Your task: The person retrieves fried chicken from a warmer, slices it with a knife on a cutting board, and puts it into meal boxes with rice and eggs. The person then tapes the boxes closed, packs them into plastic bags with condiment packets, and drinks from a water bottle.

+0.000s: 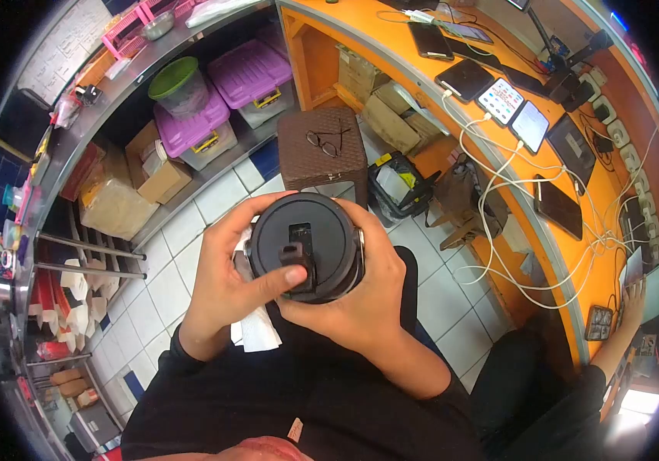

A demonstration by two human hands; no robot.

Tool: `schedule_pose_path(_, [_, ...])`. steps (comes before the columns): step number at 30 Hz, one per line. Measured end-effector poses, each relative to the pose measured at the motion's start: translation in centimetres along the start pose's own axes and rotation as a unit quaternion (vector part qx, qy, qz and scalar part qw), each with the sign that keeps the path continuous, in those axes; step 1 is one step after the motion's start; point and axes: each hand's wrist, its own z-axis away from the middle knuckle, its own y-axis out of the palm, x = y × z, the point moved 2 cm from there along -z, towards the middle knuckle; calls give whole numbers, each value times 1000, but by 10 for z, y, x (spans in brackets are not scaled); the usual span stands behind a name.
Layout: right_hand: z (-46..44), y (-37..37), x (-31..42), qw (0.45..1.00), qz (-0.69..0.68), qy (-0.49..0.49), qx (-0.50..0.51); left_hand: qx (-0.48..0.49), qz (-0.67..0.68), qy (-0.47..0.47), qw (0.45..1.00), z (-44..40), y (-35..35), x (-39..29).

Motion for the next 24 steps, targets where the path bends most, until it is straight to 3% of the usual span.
schedule_pose_path(3, [4, 2, -5, 1000, 22, -17, -2, -21, 91, -10, 996, 0, 6, 13])
schedule_pose_path(5, [6, 4, -6, 998, 53, -39, -3, -27, 158, -121, 980, 0, 6, 25])
schedule_pose_path(7, [8, 5, -9, 994, 86, -60, -7, -9, 137, -110, 985, -1, 4, 28])
schedule_pose_path(9, [11, 7, -20, 995, 83, -48, 7, 21, 219, -185, 958, -1, 5, 36])
schedule_pose_path(13, [8, 11, -56, 996, 82, -9, 27, 11, 163, -162, 973, 6, 15, 79])
schedule_pose_path(16, [-5, 11, -103, 999, 18, 45, 19, -82, 185, -250, 947, 28, 9, 146])
schedule_pose_path(19, [-30, -3, -156, 993, -8, 108, -52, -216, 203, -318, 900, 64, -8, 206])
schedule_pose_path(21, [-57, -16, -196, 992, 19, 65, -106, -269, 163, -381, 869, 102, -18, 256])
schedule_pose_path(23, [-91, -33, -237, 985, 118, 25, -122, -287, 9, -373, 883, 134, -24, 294])
schedule_pose_path(24, [-107, -40, -259, 985, 120, 27, -118, -288, 10, -377, 880, 145, -16, 303])
